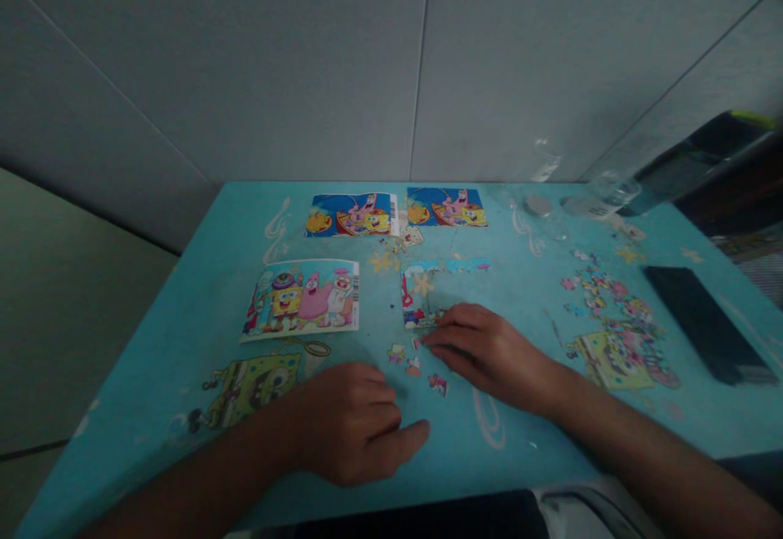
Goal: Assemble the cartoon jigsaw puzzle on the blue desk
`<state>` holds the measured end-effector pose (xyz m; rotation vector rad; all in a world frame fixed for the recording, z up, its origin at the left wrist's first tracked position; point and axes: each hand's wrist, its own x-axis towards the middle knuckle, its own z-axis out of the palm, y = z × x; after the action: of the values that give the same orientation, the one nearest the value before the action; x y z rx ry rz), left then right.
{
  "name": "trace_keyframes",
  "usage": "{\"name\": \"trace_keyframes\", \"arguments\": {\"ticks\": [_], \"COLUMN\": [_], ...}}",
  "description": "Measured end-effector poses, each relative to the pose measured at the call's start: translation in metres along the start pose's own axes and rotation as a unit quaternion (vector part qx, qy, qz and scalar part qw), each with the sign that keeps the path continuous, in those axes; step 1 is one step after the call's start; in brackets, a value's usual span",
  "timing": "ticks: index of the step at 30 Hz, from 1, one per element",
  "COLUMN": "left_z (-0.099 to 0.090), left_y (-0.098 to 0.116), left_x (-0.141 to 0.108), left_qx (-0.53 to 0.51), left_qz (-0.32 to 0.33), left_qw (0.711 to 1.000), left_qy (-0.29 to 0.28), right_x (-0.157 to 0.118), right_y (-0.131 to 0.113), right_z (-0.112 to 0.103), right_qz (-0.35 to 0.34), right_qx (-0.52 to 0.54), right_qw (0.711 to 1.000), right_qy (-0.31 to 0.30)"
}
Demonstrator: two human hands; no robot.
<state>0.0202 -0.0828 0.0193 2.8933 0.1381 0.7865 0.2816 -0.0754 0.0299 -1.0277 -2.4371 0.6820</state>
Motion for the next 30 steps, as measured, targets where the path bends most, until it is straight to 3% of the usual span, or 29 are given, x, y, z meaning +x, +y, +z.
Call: {"name": "trace_keyframes", "arguments": {"ticks": [5, 13, 17, 26, 30], "left_z": [0.000, -0.001, -0.001, 0.001, -0.008], "left_y": [0.001, 0.001, 0.000, 0.001, -0.004], "left_x": [0.001, -0.003, -0.004, -0.005, -0.005], "left_qx": [0.008, -0.002, -0.007, -0.005, 0.005], "left_qz": [-0.005, 0.010, 0.005, 0.007, 0.008], "left_qw": [1.000, 1.000, 1.000, 1.000, 1.000], "left_qy": [0.005, -0.003, -0.013, -0.007, -0.010], "right_x": [0.000, -0.009, -0.013, -0.014, -0.014], "right_y": [0.002, 0.021, 0.028, 0.026, 0.026], "right_z": [0.002, -0.038, -0.047, -0.050, -0.052], "right_qz": [-0.018, 0.073, 0.106, 0.100, 0.104], "right_qx": [-0.020, -0.051, -0.057, -0.034, -0.034], "right_qw": [1.000, 0.991, 0.984, 0.988, 0.988], "right_qy": [0.009, 0.098, 0.132, 0.117, 0.111]}}
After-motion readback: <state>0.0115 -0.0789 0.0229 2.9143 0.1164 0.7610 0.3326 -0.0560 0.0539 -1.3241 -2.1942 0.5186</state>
